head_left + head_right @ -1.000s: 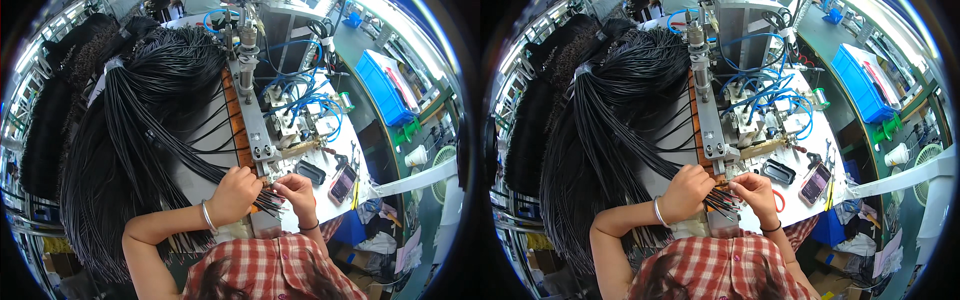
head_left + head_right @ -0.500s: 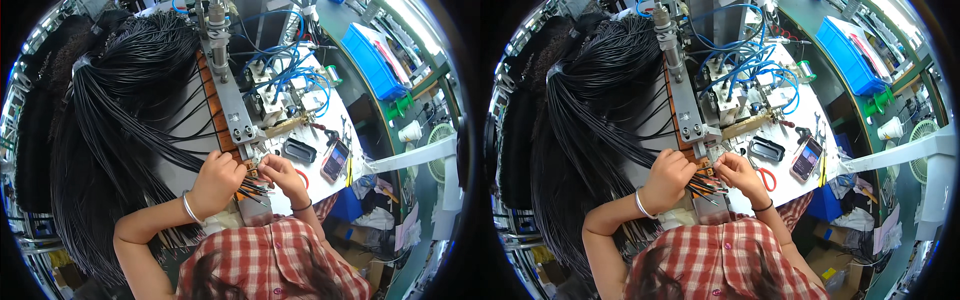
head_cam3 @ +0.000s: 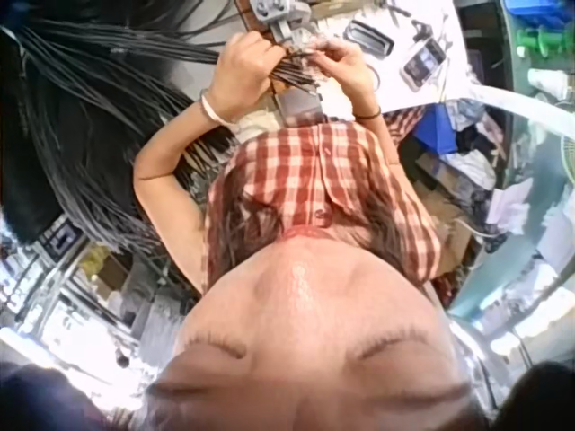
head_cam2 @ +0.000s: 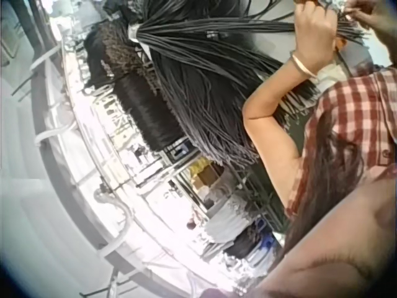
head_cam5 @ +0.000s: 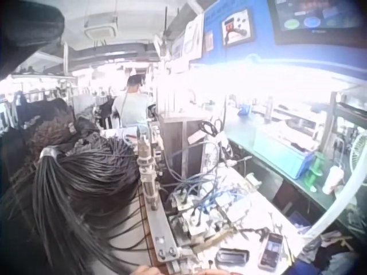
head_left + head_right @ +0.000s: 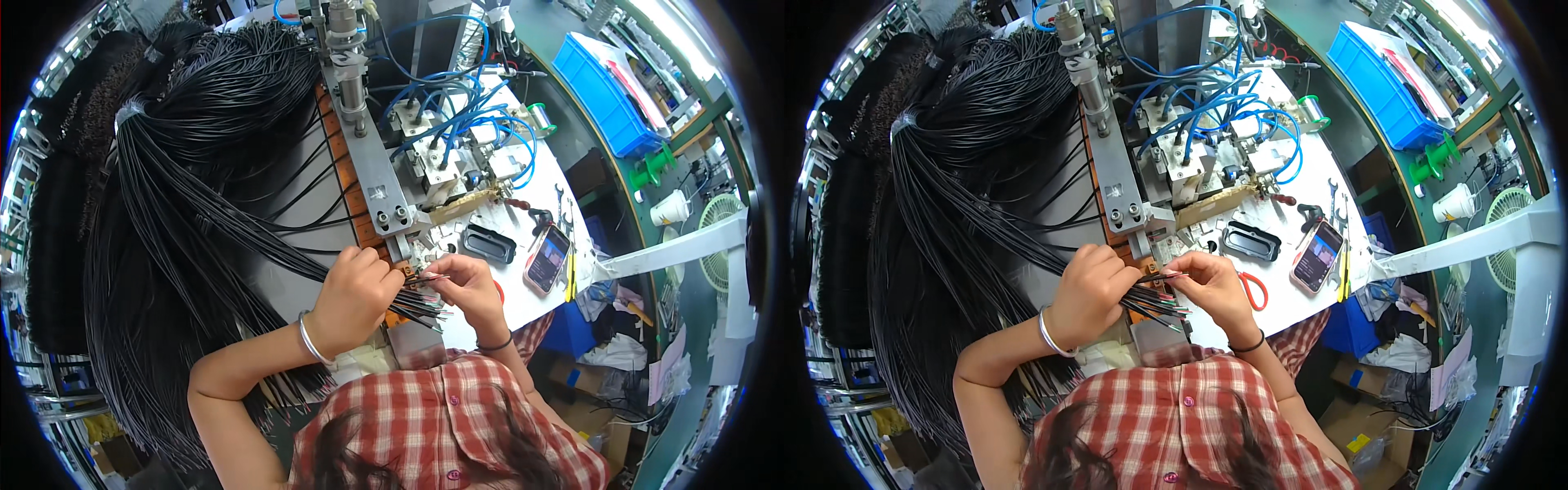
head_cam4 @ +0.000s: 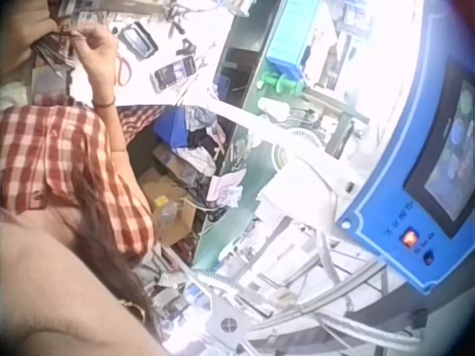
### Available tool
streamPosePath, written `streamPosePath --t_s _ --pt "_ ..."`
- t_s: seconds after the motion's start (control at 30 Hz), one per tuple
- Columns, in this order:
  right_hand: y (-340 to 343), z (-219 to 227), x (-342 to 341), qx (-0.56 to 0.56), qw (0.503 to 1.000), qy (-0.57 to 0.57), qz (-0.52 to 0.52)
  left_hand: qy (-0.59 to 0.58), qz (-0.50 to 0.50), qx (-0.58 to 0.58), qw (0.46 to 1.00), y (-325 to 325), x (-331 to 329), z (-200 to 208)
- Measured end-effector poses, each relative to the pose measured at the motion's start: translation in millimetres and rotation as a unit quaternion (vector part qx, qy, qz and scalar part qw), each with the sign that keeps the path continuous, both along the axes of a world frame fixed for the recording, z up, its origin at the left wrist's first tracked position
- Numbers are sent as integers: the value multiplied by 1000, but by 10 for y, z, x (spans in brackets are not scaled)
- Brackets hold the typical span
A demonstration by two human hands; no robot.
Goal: The person holds a bundle of cables and inserts the exposed wire ends into a machine fixture one by one by hand.
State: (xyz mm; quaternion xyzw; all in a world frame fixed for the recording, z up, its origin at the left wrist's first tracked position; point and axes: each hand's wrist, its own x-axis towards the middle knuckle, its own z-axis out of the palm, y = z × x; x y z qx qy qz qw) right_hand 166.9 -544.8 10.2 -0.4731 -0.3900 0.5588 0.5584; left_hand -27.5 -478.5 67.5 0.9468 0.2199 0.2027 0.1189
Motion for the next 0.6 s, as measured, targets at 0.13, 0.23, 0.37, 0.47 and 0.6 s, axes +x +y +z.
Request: streamPosePath --t_s 0.13,0.23,0.37,0.47,0.6 --pt "-5 48 14 3 1000 -10 1 -3 4 -11 1000 10 -29 27" --pt "-15 42 11 -8 1000 -10 -5 4 4 -30 1000 6 -26 20" --pt "-5 5 -7 -29 999 -2 -26 -22 2 5 1000 -7 -6 3" --pt "-1 3 8 -17 999 11 -41 3 13 -8 1000 -20 -13 8" --pt "0 41 89 -54 978 180 92 -24 6 -1 1000 -7 -16 16"
